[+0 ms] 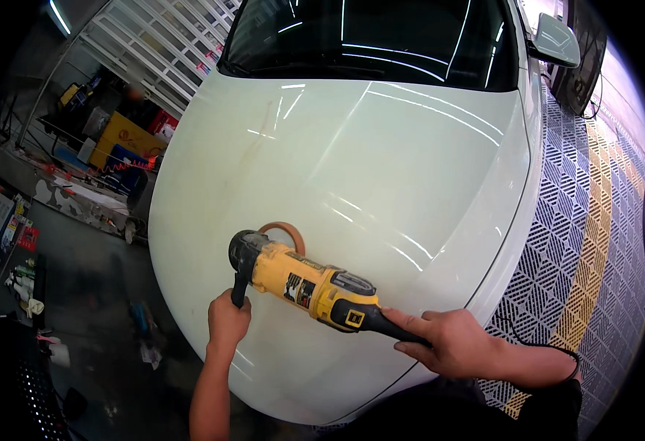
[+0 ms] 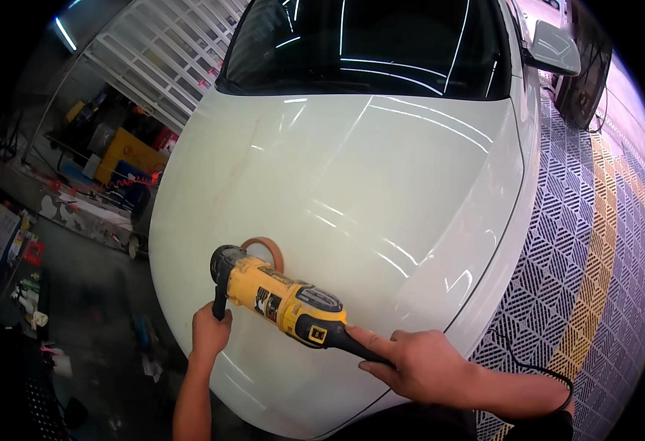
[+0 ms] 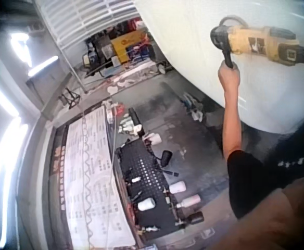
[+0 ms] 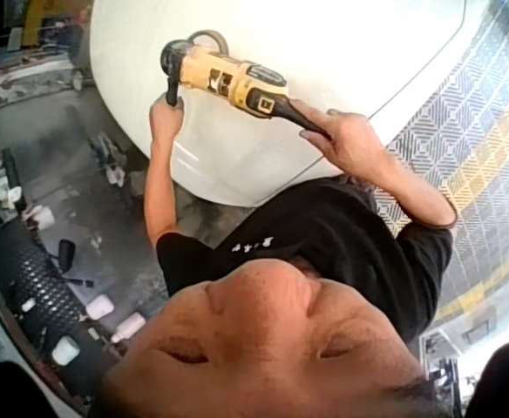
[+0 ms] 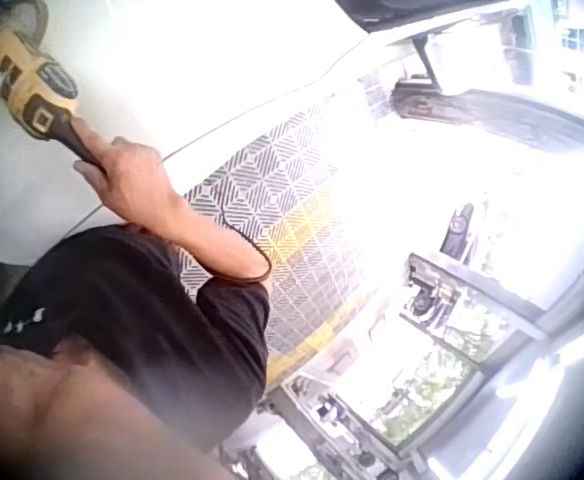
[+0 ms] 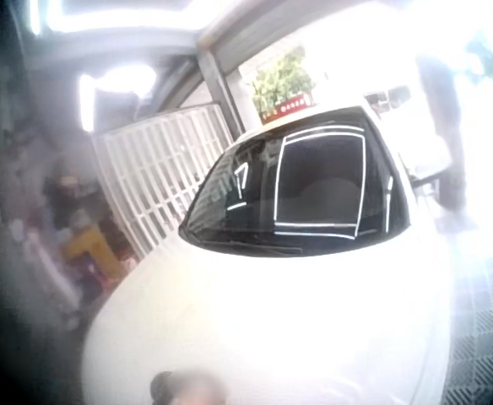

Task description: The person uses a yellow electric polishing machine to buff the hood of a white car. They move the tool in consistent circular motions across the surface of the hood, covering the area systematically.

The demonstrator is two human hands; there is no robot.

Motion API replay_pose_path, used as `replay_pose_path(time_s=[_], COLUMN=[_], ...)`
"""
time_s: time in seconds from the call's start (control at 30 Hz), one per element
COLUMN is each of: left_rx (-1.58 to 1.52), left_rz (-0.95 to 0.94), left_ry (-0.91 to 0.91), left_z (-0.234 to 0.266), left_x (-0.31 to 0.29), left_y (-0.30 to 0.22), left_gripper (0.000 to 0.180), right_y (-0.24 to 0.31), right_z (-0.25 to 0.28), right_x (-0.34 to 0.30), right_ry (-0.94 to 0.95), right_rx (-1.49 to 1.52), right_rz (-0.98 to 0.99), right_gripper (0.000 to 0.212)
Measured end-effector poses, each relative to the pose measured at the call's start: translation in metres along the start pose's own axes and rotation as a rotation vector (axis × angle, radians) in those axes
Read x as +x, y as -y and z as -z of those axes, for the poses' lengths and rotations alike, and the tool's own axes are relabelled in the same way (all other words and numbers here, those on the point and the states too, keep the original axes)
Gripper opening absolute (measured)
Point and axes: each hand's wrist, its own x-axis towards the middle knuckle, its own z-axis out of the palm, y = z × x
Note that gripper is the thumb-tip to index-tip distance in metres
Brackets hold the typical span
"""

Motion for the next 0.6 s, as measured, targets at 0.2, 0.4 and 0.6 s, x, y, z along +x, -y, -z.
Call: replay_pose_path(time_s=[0.2, 0.4, 0.6], left_rx=[0.088, 0.101, 0.157], left_rz=[-0.201, -0.39, -0.436], left_ry=[0.011, -0.025, 0.073], left_z=[0.0, -0.011, -0.021], left_x=[0.114, 0.238, 0.226], left_y=[-0.149, -0.289, -0.362], left_gripper=[0.019, 0.024, 0.018], right_y=[-0.045, -0.067, -0.077], right_z=[0.058, 0.142, 0.151], right_x=[0.006, 0.032, -0.007], right_ry=[-0.291, -0.442, -0.55], right_rx=[0.139, 0.101, 0.215], right_rz=[-0.085, -0.303, -0.451], right_gripper=[0.069, 0.062, 0.064])
